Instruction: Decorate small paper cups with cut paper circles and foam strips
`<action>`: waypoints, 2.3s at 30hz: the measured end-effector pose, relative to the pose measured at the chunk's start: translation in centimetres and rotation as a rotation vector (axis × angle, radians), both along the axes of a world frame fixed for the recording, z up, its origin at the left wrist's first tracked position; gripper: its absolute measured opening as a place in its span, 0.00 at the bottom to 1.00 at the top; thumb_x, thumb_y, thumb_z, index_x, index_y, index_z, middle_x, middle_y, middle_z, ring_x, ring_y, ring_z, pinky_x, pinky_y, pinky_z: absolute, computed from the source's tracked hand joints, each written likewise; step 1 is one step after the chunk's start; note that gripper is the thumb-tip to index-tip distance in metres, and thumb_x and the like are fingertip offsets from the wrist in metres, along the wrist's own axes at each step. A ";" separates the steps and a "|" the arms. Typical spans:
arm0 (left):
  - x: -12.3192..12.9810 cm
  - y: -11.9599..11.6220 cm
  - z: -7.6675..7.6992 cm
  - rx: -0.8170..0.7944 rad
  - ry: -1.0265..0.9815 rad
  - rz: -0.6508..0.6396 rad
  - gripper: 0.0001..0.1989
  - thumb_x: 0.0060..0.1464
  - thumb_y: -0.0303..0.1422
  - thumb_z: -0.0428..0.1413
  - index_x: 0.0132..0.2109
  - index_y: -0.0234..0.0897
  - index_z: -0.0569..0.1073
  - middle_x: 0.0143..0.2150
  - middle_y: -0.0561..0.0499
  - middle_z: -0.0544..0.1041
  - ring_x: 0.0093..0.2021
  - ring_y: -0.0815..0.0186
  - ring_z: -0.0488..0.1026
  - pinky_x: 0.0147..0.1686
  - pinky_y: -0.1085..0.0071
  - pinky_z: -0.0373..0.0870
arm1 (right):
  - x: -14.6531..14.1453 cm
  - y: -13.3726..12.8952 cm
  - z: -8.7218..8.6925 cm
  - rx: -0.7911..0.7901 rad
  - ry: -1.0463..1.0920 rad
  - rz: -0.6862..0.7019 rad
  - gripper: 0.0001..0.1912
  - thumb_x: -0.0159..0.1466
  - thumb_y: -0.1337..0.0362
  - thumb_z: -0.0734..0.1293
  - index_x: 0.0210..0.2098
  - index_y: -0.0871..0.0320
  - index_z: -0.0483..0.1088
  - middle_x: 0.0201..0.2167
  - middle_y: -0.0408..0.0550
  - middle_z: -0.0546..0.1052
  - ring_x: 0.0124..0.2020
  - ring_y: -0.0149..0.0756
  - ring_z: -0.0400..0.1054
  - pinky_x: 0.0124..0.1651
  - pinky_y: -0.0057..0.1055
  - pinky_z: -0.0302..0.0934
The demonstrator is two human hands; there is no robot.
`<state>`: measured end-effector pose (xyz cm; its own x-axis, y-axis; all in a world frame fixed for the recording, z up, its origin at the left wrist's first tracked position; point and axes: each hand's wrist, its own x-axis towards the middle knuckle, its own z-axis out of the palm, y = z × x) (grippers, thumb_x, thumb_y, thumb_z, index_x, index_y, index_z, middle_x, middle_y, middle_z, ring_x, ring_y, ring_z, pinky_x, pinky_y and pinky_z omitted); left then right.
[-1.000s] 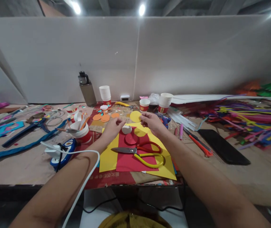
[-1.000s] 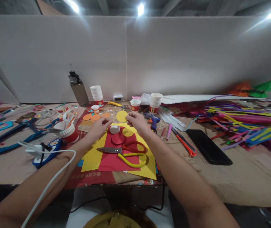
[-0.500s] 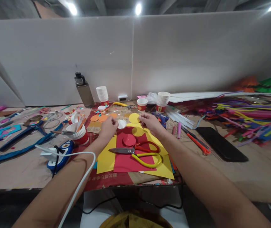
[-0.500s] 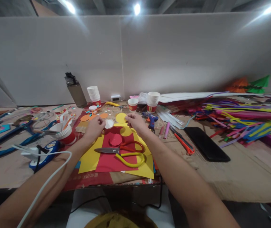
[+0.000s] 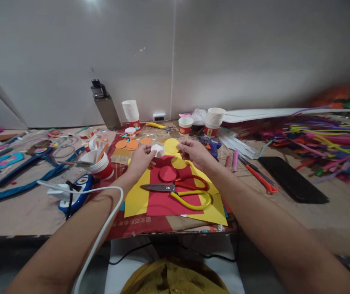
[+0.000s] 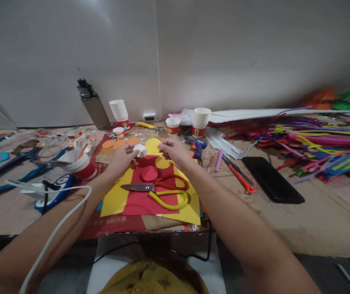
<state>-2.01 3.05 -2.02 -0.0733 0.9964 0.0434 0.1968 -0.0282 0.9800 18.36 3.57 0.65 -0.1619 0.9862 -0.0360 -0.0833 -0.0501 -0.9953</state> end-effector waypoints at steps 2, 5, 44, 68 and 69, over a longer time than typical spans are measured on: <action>0.1 -0.4 0.4 -0.028 -0.043 0.000 0.10 0.51 0.32 0.57 0.40 0.34 0.69 0.33 0.50 0.76 0.17 0.74 0.70 0.15 0.78 0.66 | 0.1 0.1 -0.1 -0.001 -0.006 -0.008 0.14 0.48 0.59 0.75 0.26 0.59 0.68 0.19 0.39 0.70 0.19 0.23 0.58 0.22 0.23 0.51; 0.3 -1.1 1.3 -0.069 -0.057 -0.002 0.08 0.50 0.33 0.57 0.36 0.34 0.68 0.29 0.52 0.75 0.18 0.73 0.70 0.16 0.77 0.68 | 0.1 0.0 -0.1 0.016 0.004 -0.001 0.15 0.48 0.58 0.74 0.26 0.59 0.67 0.19 0.39 0.70 0.19 0.23 0.59 0.22 0.23 0.51; 0.5 -1.2 1.3 -0.059 -0.500 -0.175 0.13 0.49 0.37 0.62 0.39 0.33 0.75 0.37 0.47 0.78 0.34 0.66 0.75 0.36 0.68 0.75 | -0.3 -0.2 -0.3 0.188 -0.042 -0.096 0.13 0.50 0.59 0.72 0.29 0.58 0.68 0.22 0.39 0.71 0.19 0.24 0.59 0.24 0.25 0.53; 0.2 -2.9 2.7 0.217 0.385 -0.597 0.24 0.38 0.37 0.68 0.47 0.43 0.79 0.47 0.45 0.77 0.48 0.54 0.72 0.53 0.60 0.65 | 0.0 -0.3 0.4 0.103 0.056 -0.107 0.14 0.47 0.58 0.73 0.26 0.58 0.68 0.20 0.39 0.68 0.20 0.23 0.58 0.23 0.25 0.52; 0.2 -2.9 3.0 0.165 0.306 -0.567 0.23 0.40 0.37 0.67 0.47 0.42 0.78 0.47 0.45 0.77 0.47 0.56 0.72 0.51 0.61 0.67 | 0.0 -0.3 0.5 0.108 0.076 -0.114 0.14 0.47 0.58 0.74 0.26 0.58 0.67 0.19 0.39 0.68 0.20 0.24 0.58 0.23 0.24 0.52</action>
<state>-1.79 0.16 0.95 0.5005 0.8553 0.1338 0.3758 -0.3539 0.8565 18.38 3.24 1.18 -0.0468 0.9958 0.0789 -0.1580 0.0706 -0.9849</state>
